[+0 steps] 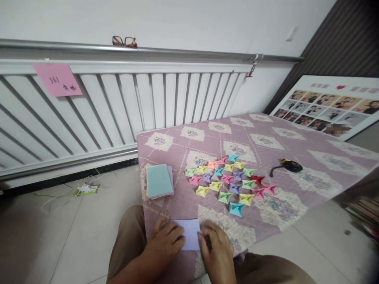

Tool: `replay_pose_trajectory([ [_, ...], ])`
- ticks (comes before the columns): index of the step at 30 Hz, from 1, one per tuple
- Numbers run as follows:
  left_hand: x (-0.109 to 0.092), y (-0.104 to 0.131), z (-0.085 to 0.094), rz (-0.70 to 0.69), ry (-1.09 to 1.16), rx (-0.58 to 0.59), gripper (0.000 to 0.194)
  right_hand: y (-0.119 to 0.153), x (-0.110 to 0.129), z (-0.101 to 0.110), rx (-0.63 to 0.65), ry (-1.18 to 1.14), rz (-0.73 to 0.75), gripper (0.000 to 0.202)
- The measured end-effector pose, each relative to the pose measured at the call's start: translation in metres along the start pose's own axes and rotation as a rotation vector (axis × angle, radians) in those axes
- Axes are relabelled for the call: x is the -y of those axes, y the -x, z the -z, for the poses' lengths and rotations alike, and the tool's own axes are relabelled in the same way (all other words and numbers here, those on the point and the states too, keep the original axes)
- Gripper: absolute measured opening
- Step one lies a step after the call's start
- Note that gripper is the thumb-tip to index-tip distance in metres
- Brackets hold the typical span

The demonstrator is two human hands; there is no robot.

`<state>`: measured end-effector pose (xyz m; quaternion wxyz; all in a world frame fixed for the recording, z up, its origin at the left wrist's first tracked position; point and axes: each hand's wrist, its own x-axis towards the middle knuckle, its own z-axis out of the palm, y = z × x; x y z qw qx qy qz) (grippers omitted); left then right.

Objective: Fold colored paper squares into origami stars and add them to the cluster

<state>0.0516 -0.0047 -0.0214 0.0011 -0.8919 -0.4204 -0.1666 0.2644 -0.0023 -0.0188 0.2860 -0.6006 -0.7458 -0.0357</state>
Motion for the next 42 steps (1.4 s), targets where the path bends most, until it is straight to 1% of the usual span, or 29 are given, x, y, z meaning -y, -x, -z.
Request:
replay_pose_trajectory([
  [2,0.000,0.001,-0.003,0.002,0.009,0.000,0.018,0.008,0.001,-0.001,-0.028,0.005,0.120,0.020],
  [3,0.001,0.001,-0.003,0.006,0.013,0.000,0.018,0.013,0.004,-0.002,-0.018,0.010,0.205,0.023],
  [5,0.001,0.001,-0.002,0.008,0.017,0.008,0.018,0.025,0.010,-0.007,0.032,0.005,0.380,0.030],
  [6,0.001,0.001,0.000,0.006,0.018,0.011,0.018,0.031,0.014,-0.011,0.064,-0.007,0.433,0.033],
  [7,0.001,0.002,0.001,0.000,0.020,0.016,0.018,0.037,0.018,-0.014,0.078,-0.018,0.429,0.033],
  [10,0.004,0.007,0.007,-0.049,0.030,0.020,0.017,0.047,0.024,-0.021,0.080,-0.014,0.303,0.035],
  [12,0.007,0.014,0.012,-0.082,0.020,0.014,0.018,0.048,0.022,-0.022,0.079,0.000,0.303,0.039],
  [14,0.010,0.022,0.018,-0.101,-0.011,0.017,0.019,0.046,0.014,-0.018,0.079,0.017,0.372,0.043],
  [17,0.014,0.030,0.029,-0.121,-0.047,0.021,0.020,0.042,-0.007,-0.008,0.082,0.048,0.473,0.044],
  [20,0.014,0.034,0.034,-0.114,-0.041,0.018,0.020,0.041,-0.028,0.003,0.066,0.105,0.440,0.038],
  [22,0.013,0.035,0.032,-0.081,-0.022,0.029,0.020,0.041,-0.037,0.009,0.062,0.128,0.378,0.032],
  [24,0.012,0.035,0.026,-0.039,0.003,0.047,0.020,0.039,-0.039,0.014,0.052,0.127,0.294,0.027],
  [25,0.011,0.036,0.023,-0.018,0.015,0.061,0.020,0.037,-0.036,0.016,0.044,0.116,0.256,0.025],
  [27,0.010,0.035,0.019,0.013,0.039,0.084,0.020,0.031,-0.024,0.018,0.030,0.069,0.201,0.023],
  [29,0.010,0.032,0.018,0.036,0.072,0.099,0.016,0.023,-0.003,0.017,0.059,-0.028,0.212,0.020],
  [30,0.009,0.030,0.020,0.048,0.095,0.109,0.012,0.019,0.008,0.016,0.083,-0.088,0.221,0.019],
  [32,0.009,0.025,0.025,0.078,0.146,0.129,0.007,0.011,0.028,0.012,0.130,-0.193,0.179,0.023],
  [34,0.008,0.020,0.031,0.121,0.191,0.154,0.006,0.004,0.040,0.009,0.160,-0.239,0.132,0.026],
  [37,0.007,0.015,0.037,0.183,0.234,0.163,0.013,-0.004,0.042,0.005,0.208,-0.237,0.108,0.027],
  [40,0.006,0.014,0.037,0.205,0.243,0.146,0.018,-0.008,0.035,0.003,0.232,-0.213,0.169,0.024],
  [42,0.007,0.014,0.033,0.183,0.226,0.138,0.021,-0.009,0.032,0.003,0.241,-0.213,0.214,0.021],
])
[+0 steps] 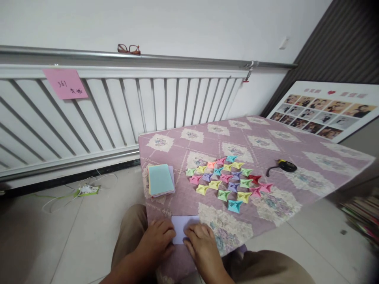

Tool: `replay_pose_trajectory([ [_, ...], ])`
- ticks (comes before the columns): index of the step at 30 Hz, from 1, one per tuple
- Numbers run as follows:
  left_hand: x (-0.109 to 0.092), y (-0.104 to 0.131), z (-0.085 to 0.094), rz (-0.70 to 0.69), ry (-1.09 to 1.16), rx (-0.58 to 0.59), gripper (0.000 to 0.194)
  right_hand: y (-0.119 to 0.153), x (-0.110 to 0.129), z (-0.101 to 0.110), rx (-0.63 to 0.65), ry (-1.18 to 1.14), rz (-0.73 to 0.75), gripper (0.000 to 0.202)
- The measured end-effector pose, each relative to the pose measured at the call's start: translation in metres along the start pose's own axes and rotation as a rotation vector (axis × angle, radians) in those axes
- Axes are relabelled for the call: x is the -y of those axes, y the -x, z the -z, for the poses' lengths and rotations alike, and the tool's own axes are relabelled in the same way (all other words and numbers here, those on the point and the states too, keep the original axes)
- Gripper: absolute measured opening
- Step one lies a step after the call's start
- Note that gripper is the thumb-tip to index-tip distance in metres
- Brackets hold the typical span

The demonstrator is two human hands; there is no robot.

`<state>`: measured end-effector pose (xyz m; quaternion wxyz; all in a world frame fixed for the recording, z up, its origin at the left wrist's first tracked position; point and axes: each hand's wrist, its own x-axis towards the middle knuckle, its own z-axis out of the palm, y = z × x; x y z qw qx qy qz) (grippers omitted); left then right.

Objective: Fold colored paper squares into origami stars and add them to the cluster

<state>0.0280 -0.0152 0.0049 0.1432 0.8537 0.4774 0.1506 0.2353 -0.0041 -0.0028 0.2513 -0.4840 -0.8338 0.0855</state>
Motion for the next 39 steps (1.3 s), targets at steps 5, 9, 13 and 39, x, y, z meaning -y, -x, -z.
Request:
replay_pose_trajectory([
  [5,0.005,-0.005,-0.007,-0.105,-0.170,0.007,0.008,0.001,0.003,0.006,0.019,-0.065,-0.030,0.021],
  [9,0.007,-0.007,-0.008,-0.130,-0.220,0.003,0.007,-0.001,0.009,0.012,0.069,-0.081,-0.074,0.035],
  [13,0.007,-0.008,-0.007,-0.124,-0.215,0.016,0.007,-0.002,0.007,0.010,0.072,-0.038,-0.038,0.036],
  [39,-0.019,0.003,-0.023,0.154,0.075,-0.231,0.014,0.028,0.003,-0.011,-0.152,-0.019,-0.014,0.017],
])
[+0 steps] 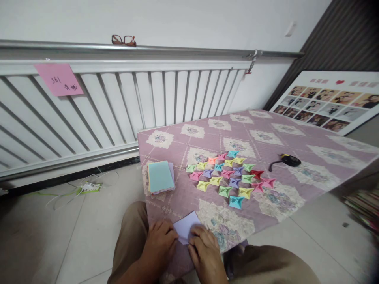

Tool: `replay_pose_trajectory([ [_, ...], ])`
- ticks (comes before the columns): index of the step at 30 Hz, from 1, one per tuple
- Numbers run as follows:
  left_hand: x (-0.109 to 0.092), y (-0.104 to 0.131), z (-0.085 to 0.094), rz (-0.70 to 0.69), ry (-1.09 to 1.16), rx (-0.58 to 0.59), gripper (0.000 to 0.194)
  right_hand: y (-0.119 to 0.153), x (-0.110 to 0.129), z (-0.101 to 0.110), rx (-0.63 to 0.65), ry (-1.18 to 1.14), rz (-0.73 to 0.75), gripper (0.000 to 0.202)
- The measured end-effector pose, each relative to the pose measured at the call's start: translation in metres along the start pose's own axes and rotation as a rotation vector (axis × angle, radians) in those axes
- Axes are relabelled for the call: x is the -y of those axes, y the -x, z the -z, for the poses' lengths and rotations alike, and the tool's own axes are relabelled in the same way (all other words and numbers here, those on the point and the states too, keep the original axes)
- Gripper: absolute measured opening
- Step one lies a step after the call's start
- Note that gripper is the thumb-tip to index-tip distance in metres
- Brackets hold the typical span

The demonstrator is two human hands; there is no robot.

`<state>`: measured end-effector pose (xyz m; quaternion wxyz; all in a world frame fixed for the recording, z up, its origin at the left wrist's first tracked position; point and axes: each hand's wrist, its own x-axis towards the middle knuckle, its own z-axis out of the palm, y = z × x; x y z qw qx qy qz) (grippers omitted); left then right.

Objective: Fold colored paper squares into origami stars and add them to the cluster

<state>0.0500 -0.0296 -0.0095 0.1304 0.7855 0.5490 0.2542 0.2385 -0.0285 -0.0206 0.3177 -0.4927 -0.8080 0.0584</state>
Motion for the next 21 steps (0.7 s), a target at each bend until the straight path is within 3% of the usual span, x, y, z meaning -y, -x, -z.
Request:
replay_pose_trajectory([
  [5,-0.002,-0.006,0.006,0.148,0.038,0.026,0.010,-0.002,0.000,0.000,-0.011,0.043,-0.055,0.009],
  [12,-0.006,-0.014,0.006,0.264,0.009,0.043,0.008,-0.006,0.001,-0.005,0.029,0.138,-0.165,0.014],
  [21,-0.009,-0.021,0.007,0.324,-0.072,0.074,0.013,-0.011,0.000,-0.003,0.037,0.186,-0.192,0.018],
])
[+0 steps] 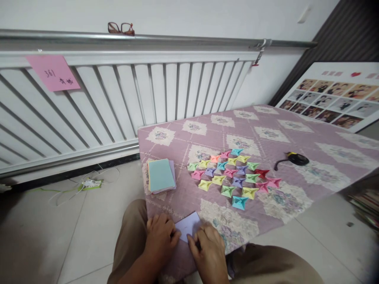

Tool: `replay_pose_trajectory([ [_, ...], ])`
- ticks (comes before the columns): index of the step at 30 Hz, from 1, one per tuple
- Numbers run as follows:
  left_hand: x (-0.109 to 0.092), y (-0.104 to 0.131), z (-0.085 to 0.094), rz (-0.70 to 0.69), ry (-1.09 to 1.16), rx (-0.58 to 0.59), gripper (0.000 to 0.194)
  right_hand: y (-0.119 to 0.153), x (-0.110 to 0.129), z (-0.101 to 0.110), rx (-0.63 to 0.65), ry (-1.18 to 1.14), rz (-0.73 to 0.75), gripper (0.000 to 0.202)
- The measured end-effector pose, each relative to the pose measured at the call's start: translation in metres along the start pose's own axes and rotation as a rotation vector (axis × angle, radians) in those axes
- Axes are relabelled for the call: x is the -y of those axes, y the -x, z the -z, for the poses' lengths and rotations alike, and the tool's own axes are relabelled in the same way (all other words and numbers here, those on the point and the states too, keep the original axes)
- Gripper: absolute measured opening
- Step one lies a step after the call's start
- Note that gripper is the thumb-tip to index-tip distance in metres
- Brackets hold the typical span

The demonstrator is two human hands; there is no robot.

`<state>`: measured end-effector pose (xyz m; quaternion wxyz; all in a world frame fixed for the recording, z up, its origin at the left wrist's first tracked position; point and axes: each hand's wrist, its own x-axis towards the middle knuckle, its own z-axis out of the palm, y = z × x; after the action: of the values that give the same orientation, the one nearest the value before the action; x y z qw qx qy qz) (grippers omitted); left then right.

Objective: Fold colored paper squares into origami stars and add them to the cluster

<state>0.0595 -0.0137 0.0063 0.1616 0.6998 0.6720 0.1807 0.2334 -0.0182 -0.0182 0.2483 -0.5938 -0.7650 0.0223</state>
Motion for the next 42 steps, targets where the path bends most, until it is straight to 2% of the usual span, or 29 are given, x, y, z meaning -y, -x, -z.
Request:
replay_pose_trajectory([
  [4,0.002,0.000,-0.002,-0.023,0.019,-0.014,0.008,0.001,0.002,0.000,-0.044,-0.026,0.052,0.012],
  [8,0.006,-0.003,-0.001,-0.036,0.031,0.003,0.007,0.007,0.006,-0.005,-0.113,-0.094,0.176,0.023],
  [11,0.008,-0.006,0.004,-0.058,0.011,0.036,0.008,0.013,0.002,-0.005,-0.136,-0.129,0.208,0.022],
  [14,0.012,-0.008,0.007,-0.109,-0.030,0.060,0.010,0.014,-0.005,0.003,-0.018,-0.159,0.217,0.017],
  [17,0.014,-0.006,0.004,-0.287,-0.061,0.062,0.013,0.008,-0.009,0.010,0.078,-0.166,0.189,0.021],
  [19,0.015,-0.003,0.001,-0.423,-0.059,0.055,0.012,0.004,-0.009,0.011,0.107,-0.139,0.186,0.023],
  [21,0.014,-0.001,-0.001,-0.500,-0.048,0.044,0.014,0.001,-0.009,0.011,0.123,-0.096,0.209,0.021],
  [24,0.015,-0.001,-0.004,-0.532,-0.072,0.012,0.018,-0.001,-0.010,0.010,0.124,-0.038,0.260,0.012],
  [26,0.017,-0.004,-0.008,-0.547,-0.110,-0.027,0.013,-0.001,-0.010,0.010,0.105,-0.022,0.277,0.007],
  [31,0.019,-0.009,-0.010,-0.561,-0.140,-0.113,0.006,-0.003,-0.001,0.017,0.050,-0.059,0.260,0.021],
  [33,0.013,-0.010,0.000,-0.566,-0.089,-0.139,0.008,-0.004,0.006,0.021,0.041,-0.152,0.234,0.023],
  [35,0.006,-0.011,0.016,-0.569,0.009,-0.194,0.015,-0.006,0.011,0.024,0.052,-0.319,0.143,0.022],
  [39,-0.002,-0.015,0.045,-0.420,0.241,-0.364,0.023,-0.012,0.009,0.022,0.066,-0.673,-0.199,0.015],
  [40,-0.002,-0.015,0.048,-0.389,0.282,-0.378,0.022,-0.013,0.006,0.020,0.055,-0.720,-0.259,0.015],
  [42,-0.001,-0.014,0.047,-0.375,0.317,-0.332,0.019,-0.015,0.000,0.016,0.029,-0.739,-0.309,0.016],
])
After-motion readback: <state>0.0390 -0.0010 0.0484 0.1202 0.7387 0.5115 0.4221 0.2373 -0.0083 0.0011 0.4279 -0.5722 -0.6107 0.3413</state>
